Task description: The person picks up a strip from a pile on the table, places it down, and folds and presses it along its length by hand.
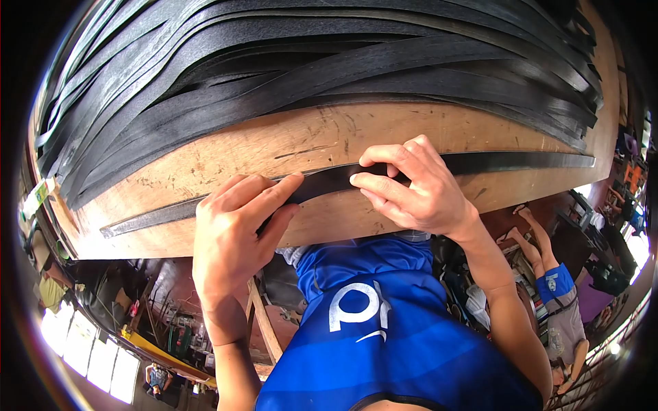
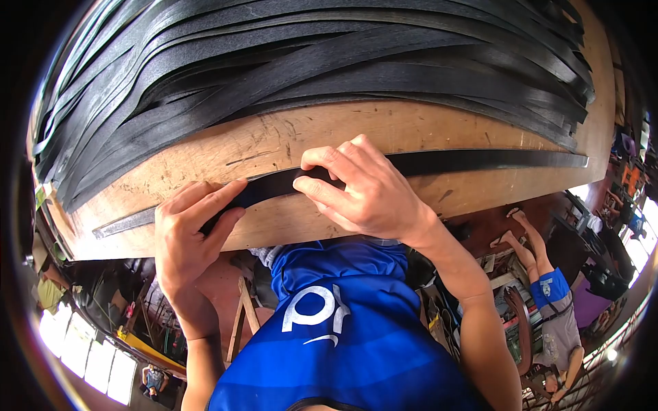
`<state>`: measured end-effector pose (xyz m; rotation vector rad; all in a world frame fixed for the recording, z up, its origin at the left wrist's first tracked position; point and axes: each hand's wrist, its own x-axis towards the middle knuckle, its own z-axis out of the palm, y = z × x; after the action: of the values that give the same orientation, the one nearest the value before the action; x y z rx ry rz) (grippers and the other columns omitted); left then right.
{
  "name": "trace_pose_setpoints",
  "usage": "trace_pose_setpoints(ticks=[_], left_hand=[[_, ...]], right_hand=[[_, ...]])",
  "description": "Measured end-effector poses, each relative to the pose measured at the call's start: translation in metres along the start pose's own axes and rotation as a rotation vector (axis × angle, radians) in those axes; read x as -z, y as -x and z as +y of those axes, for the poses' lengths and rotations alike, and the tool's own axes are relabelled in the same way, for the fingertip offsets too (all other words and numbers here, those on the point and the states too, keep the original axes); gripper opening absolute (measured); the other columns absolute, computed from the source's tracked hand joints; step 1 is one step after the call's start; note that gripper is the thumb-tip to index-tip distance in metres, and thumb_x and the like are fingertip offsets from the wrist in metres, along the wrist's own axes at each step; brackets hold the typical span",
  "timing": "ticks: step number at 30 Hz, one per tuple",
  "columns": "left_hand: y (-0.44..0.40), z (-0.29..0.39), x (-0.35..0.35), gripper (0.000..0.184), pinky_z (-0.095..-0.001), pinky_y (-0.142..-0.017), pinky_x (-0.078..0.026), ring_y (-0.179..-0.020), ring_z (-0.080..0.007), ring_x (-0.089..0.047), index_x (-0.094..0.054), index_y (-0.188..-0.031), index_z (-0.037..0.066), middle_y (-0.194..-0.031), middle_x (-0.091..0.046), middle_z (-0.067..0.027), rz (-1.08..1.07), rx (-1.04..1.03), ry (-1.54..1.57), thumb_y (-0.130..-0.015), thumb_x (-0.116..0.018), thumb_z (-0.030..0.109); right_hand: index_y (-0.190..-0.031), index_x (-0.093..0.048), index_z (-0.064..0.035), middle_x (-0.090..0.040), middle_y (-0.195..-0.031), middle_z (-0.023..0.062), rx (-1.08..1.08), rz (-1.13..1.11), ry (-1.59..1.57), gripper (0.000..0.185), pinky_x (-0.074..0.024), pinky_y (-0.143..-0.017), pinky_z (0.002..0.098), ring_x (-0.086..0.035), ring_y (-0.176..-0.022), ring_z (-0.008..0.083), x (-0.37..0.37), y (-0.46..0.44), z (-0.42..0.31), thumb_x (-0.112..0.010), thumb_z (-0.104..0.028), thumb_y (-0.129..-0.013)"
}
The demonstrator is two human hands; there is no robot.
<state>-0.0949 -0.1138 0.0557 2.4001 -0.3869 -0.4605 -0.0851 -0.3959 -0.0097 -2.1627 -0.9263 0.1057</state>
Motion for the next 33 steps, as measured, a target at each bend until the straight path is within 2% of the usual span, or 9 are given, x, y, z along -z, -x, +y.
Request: trace_pose_setpoints(ticks=[4, 6, 8, 15, 17, 27, 29, 33], left_hand=[[-0.001, 0.001, 0.0, 0.045, -0.0387, -0.069, -0.052, -0.075, -0.0275, -0.065, -0.08, -0.12, 0.006, -0.085, -0.07, -0.0102, 0.0, 0.005, -0.021, -0.075, -0.087, 0.005], [-0.001, 0.001, -0.002, 0.036, -0.0407, -0.068, -0.054, -0.075, -0.0262, -0.064, -0.08, -0.115, 0.01, -0.077, -0.063, -0.0056, 0.017, -0.001, -0.039, -0.08, -0.084, 0.012], [-0.001, 0.002, -0.003, 0.036, -0.0406, -0.068, -0.054, -0.075, -0.0263, -0.064, -0.079, -0.116, 0.01, -0.077, -0.063, -0.0057, 0.017, 0.001, -0.047, -0.08, -0.084, 0.013], [-0.002, 0.002, -0.003, 0.035, -0.0406, -0.07, -0.054, -0.078, -0.0265, -0.064, -0.078, -0.116, 0.01, -0.077, -0.062, -0.0058, -0.002, 0.007, -0.084, -0.081, -0.083, 0.015], [-0.002, 0.003, -0.002, 0.035, -0.0407, -0.07, -0.055, -0.078, -0.0265, -0.064, -0.078, -0.116, 0.01, -0.077, -0.062, -0.0057, -0.01, 0.015, -0.093, -0.081, -0.083, 0.015], [-0.002, 0.003, -0.005, 0.034, -0.0405, -0.07, -0.056, -0.08, -0.0257, -0.064, -0.077, -0.115, 0.011, -0.078, -0.062, -0.0046, -0.016, 0.01, -0.148, -0.082, -0.082, 0.013], [-0.002, 0.002, -0.006, 0.034, -0.0406, -0.07, -0.056, -0.08, -0.0257, -0.064, -0.077, -0.115, 0.011, -0.078, -0.062, -0.0045, -0.011, 0.007, -0.149, -0.082, -0.081, 0.013], [-0.003, 0.003, -0.006, 0.034, -0.0405, -0.07, -0.056, -0.08, -0.026, -0.064, -0.077, -0.116, 0.011, -0.079, -0.063, -0.0047, -0.015, 0.014, -0.157, -0.081, -0.081, 0.013]], right_hand=[[-0.111, -0.076, -0.0092, -0.065, -0.117, 0.0033, -0.005, -0.015, 0.0, 0.036, -0.0452, -0.081, 0.0351, -0.058, -0.086, 0.0181, -0.002, -0.002, -0.002, -0.083, -0.009, -0.075], [-0.111, -0.076, -0.0094, -0.065, -0.117, 0.0034, -0.004, -0.014, 0.005, 0.036, -0.0455, -0.082, 0.0353, -0.059, -0.087, 0.0184, -0.005, -0.004, -0.003, -0.083, -0.009, -0.075], [-0.107, -0.08, -0.0119, -0.069, -0.116, 0.0003, 0.0, 0.027, 0.016, 0.032, -0.0444, -0.075, 0.0323, -0.056, -0.077, 0.0135, -0.009, -0.006, -0.003, -0.085, -0.006, -0.076], [-0.11, -0.079, -0.0117, -0.068, -0.117, 0.0007, 0.012, 0.018, 0.018, 0.034, -0.0453, -0.076, 0.0326, -0.057, -0.078, 0.0146, -0.012, -0.011, -0.008, -0.084, -0.007, -0.076], [-0.114, -0.076, -0.0105, -0.065, -0.118, 0.0033, 0.004, -0.022, 0.015, 0.035, -0.0462, -0.085, 0.0367, -0.061, -0.092, 0.02, -0.013, -0.01, -0.008, -0.08, -0.013, -0.079], [-0.117, -0.076, -0.0106, -0.064, -0.119, 0.0038, 0.008, -0.021, 0.017, 0.038, -0.0471, -0.087, 0.0379, -0.061, -0.093, 0.0208, -0.018, -0.014, -0.009, -0.081, -0.015, -0.079], [-0.116, -0.079, -0.0115, -0.068, -0.116, 0.0005, 0.02, 0.015, 0.031, 0.038, -0.0471, -0.078, 0.0334, -0.057, -0.082, 0.0166, -0.019, -0.018, -0.011, -0.083, -0.009, -0.079], [-0.119, -0.079, -0.0117, -0.067, -0.115, 0.0006, 0.023, 0.015, 0.025, 0.038, -0.0472, -0.077, 0.0341, -0.057, -0.083, 0.0176, -0.021, -0.02, -0.011, -0.082, -0.009, -0.081]])
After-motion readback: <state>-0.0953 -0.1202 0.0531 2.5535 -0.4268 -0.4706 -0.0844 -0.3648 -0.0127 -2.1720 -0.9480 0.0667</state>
